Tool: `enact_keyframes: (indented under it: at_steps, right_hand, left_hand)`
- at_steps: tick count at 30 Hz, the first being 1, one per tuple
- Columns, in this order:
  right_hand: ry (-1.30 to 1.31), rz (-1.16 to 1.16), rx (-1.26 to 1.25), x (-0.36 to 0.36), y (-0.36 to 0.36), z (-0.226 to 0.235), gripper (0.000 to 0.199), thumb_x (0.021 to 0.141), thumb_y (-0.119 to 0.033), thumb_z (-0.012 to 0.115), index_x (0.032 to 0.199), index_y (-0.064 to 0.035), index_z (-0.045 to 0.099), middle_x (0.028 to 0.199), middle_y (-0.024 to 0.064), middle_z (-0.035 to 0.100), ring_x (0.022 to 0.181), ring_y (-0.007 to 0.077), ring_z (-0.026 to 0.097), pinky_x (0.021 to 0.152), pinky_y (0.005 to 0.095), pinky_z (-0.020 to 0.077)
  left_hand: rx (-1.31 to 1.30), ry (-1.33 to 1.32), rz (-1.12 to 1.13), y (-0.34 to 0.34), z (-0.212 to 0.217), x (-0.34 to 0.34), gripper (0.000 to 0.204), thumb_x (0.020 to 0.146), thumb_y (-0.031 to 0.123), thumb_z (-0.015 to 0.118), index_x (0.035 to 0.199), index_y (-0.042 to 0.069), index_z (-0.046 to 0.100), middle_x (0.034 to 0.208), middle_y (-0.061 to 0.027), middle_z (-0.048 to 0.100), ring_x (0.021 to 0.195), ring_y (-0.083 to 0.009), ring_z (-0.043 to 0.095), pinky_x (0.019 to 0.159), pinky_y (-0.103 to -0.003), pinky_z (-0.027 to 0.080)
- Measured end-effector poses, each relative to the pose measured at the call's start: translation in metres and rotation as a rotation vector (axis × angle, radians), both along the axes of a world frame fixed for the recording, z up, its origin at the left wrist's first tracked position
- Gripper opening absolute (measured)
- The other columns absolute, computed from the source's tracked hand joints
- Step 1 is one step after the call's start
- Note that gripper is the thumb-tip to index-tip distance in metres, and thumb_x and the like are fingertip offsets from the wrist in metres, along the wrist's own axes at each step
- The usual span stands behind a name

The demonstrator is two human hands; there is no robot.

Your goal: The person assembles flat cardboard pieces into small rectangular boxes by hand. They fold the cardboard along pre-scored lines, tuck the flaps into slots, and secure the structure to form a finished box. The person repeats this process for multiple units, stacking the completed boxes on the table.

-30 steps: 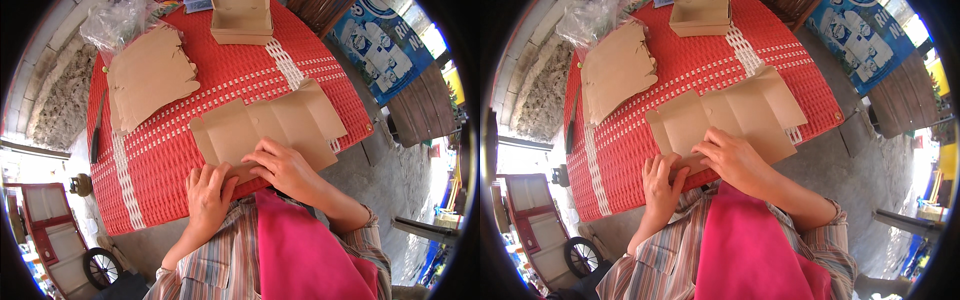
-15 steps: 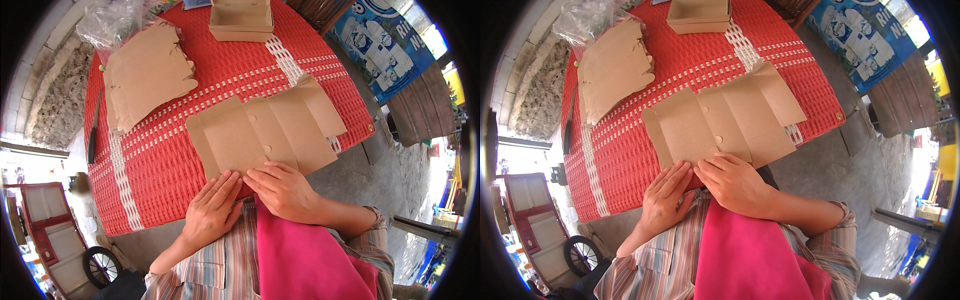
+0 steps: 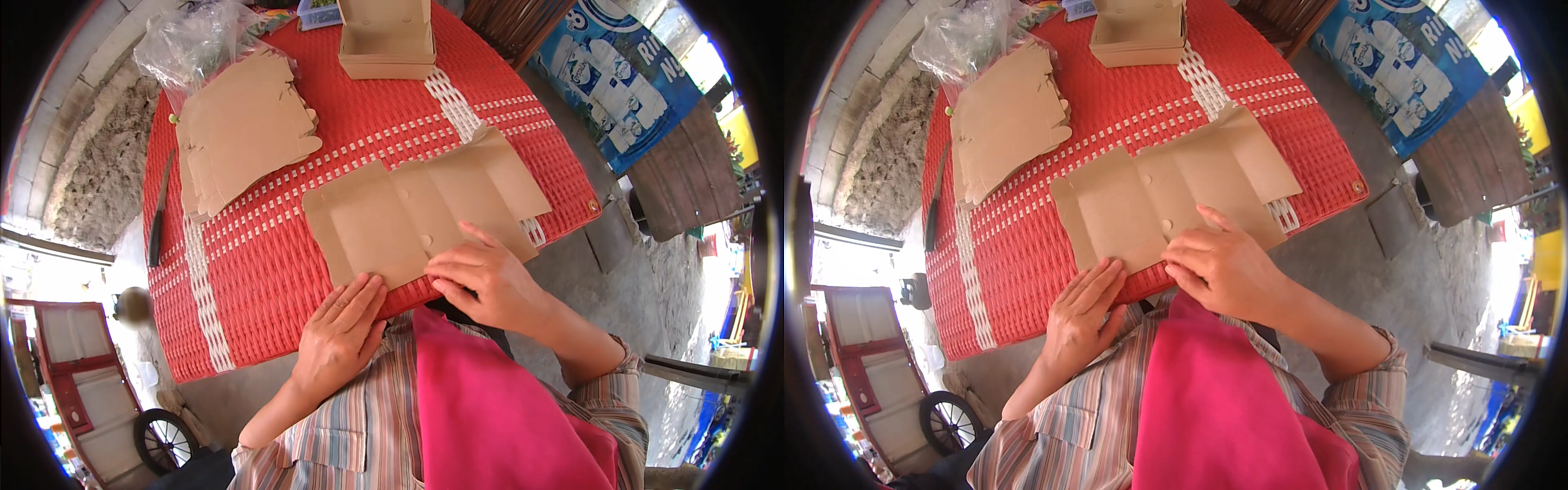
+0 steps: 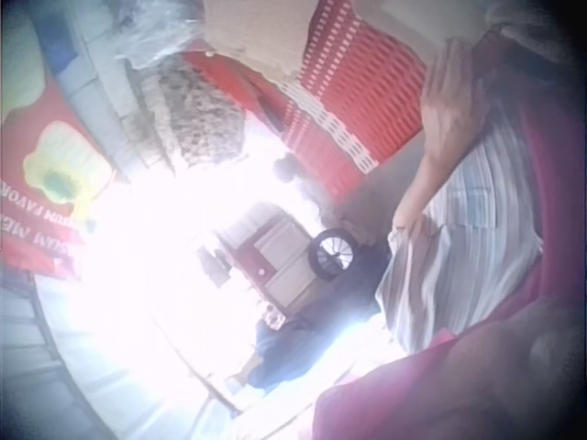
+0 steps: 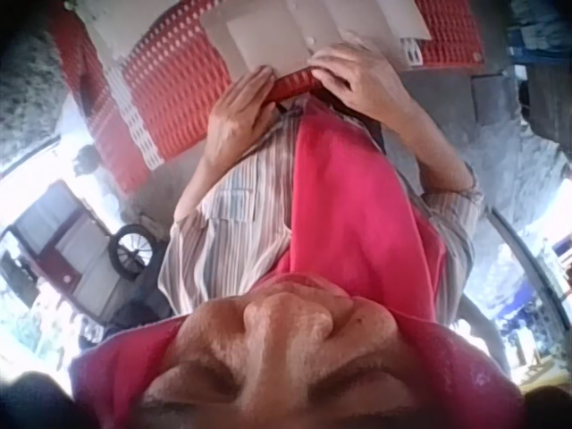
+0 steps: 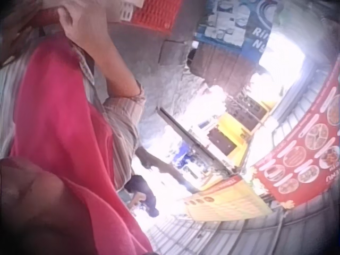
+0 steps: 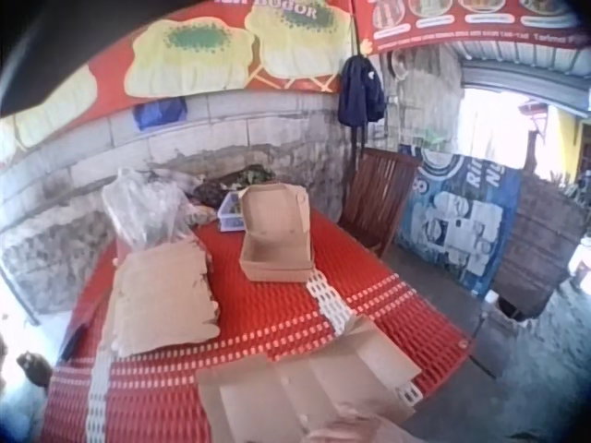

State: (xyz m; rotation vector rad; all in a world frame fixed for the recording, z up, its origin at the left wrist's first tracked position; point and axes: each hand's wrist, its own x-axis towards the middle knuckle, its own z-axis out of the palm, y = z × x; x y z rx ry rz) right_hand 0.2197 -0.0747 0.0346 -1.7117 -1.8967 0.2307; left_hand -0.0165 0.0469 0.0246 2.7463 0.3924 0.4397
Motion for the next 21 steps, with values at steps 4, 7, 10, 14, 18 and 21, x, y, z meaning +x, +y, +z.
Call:
enact_keyframes:
  at_steps: [4, 7, 10, 14, 18, 21]
  right_hand:
    - [-0.087, 0.007, 0.010, 0.010, -0.010, 0.015, 0.044, 0.088, -0.020, 0.072, 0.130, -0.0093, 0.063, 0.128, 0.0071, 0.061, 0.118, 0.0241, 0.058, 0.112, 0.0485, 0.0387]
    - [-0.138, 0.075, -0.022, 0.006, -0.013, 0.005, 0.048, 0.087, -0.021, 0.070, 0.131, -0.0054, 0.061, 0.132, 0.0097, 0.059, 0.126, 0.0253, 0.054, 0.112, 0.0465, 0.0393]
    - [-0.247, 0.119, 0.007, -0.005, -0.012, -0.007, 0.050, 0.083, -0.013, 0.069, 0.131, -0.0037, 0.060, 0.135, 0.0096, 0.058, 0.129, 0.0254, 0.054, 0.112, 0.0441, 0.0406]
    - [-0.290, 0.135, 0.053, -0.015, -0.008, -0.009, 0.046, 0.081, -0.006, 0.065, 0.126, -0.0009, 0.063, 0.132, 0.0113, 0.061, 0.127, 0.0253, 0.056, 0.110, 0.0427, 0.0434]
    - [-0.359, 0.153, 0.027, -0.019, -0.003, 0.002, 0.037, 0.085, -0.010, 0.061, 0.120, 0.0007, 0.066, 0.127, 0.0134, 0.063, 0.122, 0.0258, 0.059, 0.111, 0.0429, 0.0423]
    - [-0.423, 0.230, -0.097, -0.015, 0.006, 0.021, 0.032, 0.088, -0.013, 0.059, 0.116, -0.0003, 0.068, 0.123, 0.0127, 0.065, 0.117, 0.0243, 0.061, 0.113, 0.0435, 0.0403]
  left_hand:
    - [0.005, 0.000, 0.076, 0.012, 0.004, -0.022, 0.040, 0.084, 0.013, 0.072, 0.122, 0.000, 0.068, 0.133, -0.0113, 0.064, 0.129, -0.0274, 0.057, 0.107, -0.045, 0.046]
    - [0.029, 0.001, 0.069, 0.024, 0.003, -0.049, 0.039, 0.082, 0.012, 0.073, 0.120, 0.001, 0.070, 0.130, -0.0100, 0.066, 0.129, -0.0272, 0.058, 0.105, -0.045, 0.047]
    - [0.070, 0.049, 0.138, 0.020, 0.005, -0.064, 0.037, 0.080, 0.011, 0.074, 0.116, 0.004, 0.071, 0.126, -0.0071, 0.068, 0.125, -0.0245, 0.060, 0.113, -0.049, 0.036]
    - [0.190, -0.022, 0.309, -0.001, 0.010, -0.056, 0.032, 0.078, 0.007, 0.073, 0.110, 0.007, 0.074, 0.119, -0.0063, 0.068, 0.119, -0.0254, 0.061, 0.117, -0.051, 0.024]
    - [0.203, -0.079, 0.149, -0.015, 0.021, -0.014, 0.034, 0.076, 0.014, 0.078, 0.109, 0.007, 0.072, 0.118, -0.0044, 0.065, 0.114, -0.0250, 0.060, 0.108, -0.047, 0.035]
    - [0.104, -0.052, 0.045, -0.010, 0.014, 0.011, 0.037, 0.074, 0.018, 0.081, 0.108, 0.006, 0.071, 0.116, -0.0048, 0.065, 0.108, -0.0256, 0.061, 0.100, -0.045, 0.041]
